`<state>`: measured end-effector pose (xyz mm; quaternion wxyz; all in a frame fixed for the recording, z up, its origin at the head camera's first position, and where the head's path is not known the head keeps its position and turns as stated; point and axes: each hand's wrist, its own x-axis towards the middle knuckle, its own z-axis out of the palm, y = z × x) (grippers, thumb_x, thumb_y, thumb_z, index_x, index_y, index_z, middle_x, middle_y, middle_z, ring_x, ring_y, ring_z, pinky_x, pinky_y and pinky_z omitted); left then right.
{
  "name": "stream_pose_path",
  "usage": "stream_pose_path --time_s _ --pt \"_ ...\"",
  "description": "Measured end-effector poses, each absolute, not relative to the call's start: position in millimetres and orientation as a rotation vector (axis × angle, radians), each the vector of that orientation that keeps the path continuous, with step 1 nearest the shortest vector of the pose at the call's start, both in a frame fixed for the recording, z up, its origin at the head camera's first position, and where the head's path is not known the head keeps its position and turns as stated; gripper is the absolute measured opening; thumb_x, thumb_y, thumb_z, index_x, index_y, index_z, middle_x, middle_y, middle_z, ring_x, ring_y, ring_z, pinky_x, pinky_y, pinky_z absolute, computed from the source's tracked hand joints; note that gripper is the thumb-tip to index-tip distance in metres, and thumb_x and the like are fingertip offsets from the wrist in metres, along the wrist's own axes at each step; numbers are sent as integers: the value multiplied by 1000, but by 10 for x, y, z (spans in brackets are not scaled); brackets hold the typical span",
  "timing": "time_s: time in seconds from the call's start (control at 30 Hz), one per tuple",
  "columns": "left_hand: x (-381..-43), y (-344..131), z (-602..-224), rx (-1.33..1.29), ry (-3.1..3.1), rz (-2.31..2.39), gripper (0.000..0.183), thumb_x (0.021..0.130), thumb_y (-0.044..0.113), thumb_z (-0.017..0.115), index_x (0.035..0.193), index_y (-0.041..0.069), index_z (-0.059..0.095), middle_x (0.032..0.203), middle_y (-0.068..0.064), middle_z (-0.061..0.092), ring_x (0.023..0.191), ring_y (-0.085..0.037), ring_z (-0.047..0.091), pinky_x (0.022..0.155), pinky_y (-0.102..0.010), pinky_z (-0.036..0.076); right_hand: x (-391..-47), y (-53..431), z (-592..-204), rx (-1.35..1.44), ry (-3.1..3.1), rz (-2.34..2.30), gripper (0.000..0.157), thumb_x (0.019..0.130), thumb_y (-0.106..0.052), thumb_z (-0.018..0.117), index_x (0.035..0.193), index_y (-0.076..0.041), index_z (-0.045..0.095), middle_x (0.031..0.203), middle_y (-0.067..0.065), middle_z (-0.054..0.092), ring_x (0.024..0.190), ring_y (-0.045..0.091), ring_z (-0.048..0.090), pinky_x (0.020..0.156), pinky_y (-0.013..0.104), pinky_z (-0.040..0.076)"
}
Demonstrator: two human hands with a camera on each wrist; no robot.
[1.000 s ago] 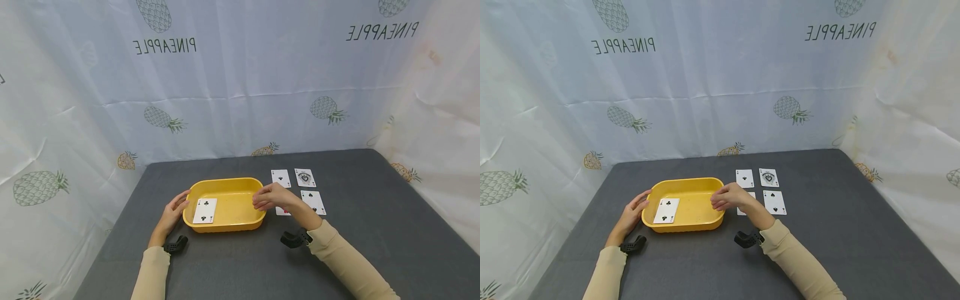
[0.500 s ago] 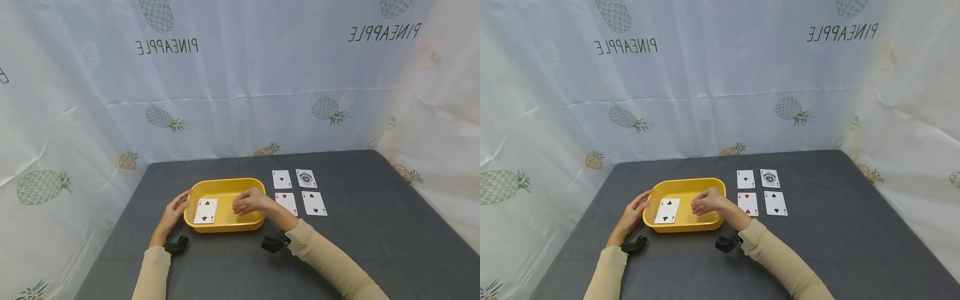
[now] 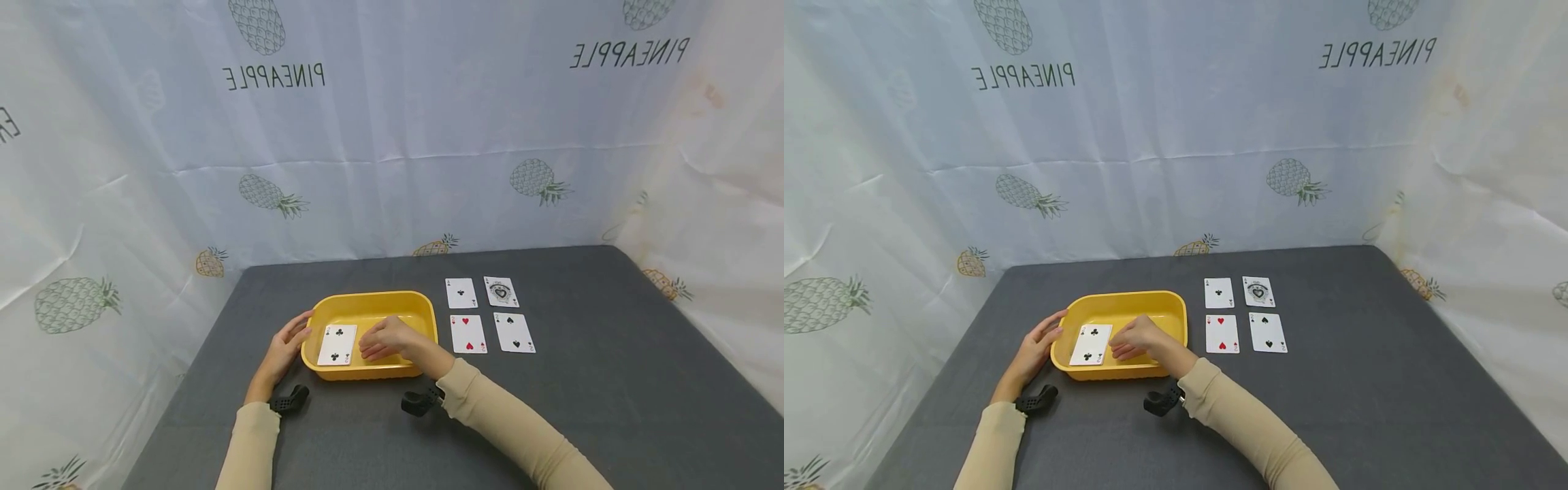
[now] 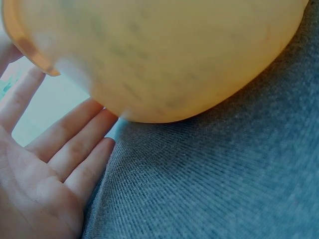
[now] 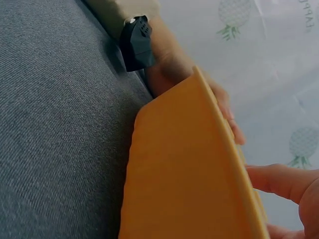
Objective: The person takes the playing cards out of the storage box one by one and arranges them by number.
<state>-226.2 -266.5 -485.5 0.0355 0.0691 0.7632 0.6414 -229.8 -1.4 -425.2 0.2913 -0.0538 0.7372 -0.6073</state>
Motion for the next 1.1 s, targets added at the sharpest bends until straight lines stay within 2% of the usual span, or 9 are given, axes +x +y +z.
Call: stream_pose_path --time_s 0.07,0.2,0.33,0.47,0.6,0.73,0.83,1.0,1.1 --pt "-2263 -2666 -4857 209 2340 1975 52 101 21 50 147 2 35 142 -13 48 107 12 56 86 -12 50 -2306 -52 -4275 -114 1962 -1623 23 88 -7 66 104 9 68 97 25 73 85 30 74 75 36 59" --pt "-2265 -2663 -4862 217 2320 1997 52 100 19 50 147 2 35 127 11 54 108 11 57 87 -13 50 -2328 -121 -4331 -42 1948 -1647 21 87 -6 67 102 9 69 92 22 74 73 21 73 71 32 60" --pt "-2249 -2656 -4852 215 2320 1995 52 100 20 51 147 1 35 124 16 54 108 12 56 87 -12 50 -2339 -202 -4365 53 1933 -1668 19 85 -4 69 98 10 70 88 20 74 65 16 69 66 28 59" --pt "-2239 -2651 -4837 195 2325 1996 52 100 19 51 147 2 35 119 22 54 107 13 56 86 -12 50 -2344 -282 -4360 174 1908 -1670 23 83 -4 70 101 10 69 91 21 74 66 17 70 63 27 59" --pt "-2239 -2649 -4830 199 2320 2001 52 100 19 51 147 1 35 114 28 56 106 13 56 86 -12 50 -2343 -333 -4342 281 1841 -1707 27 84 -4 69 107 9 66 99 24 73 75 24 74 67 31 60" --pt "-2242 -2655 -4838 197 2319 2009 53 100 18 51 147 -1 35 112 29 56 105 12 56 85 -12 50 -2335 -352 -4347 332 1765 -1770 26 85 -1 67 109 9 64 101 26 71 80 29 73 74 36 60" --pt "-2246 -2657 -4841 189 2316 2018 52 100 18 51 146 0 35 113 26 56 105 11 57 85 -12 50 -2339 -375 -4351 370 1744 -1795 30 84 1 67 112 10 62 94 23 71 74 25 72 75 35 59" --pt "-2261 -2658 -4849 185 2306 2021 53 100 19 52 147 1 35 116 23 55 107 11 56 87 -11 49 -2358 -442 -4339 416 1771 -1819 42 81 7 67 119 10 51 73 14 67 55 16 65 64 29 59" --pt "-2265 -2655 -4852 193 2298 2025 53 100 19 51 147 1 34 117 23 54 107 12 55 87 -11 49 -2367 -482 -4342 425 1795 -1828 35 80 8 67 113 10 54 66 10 62 49 13 60 55 24 56"
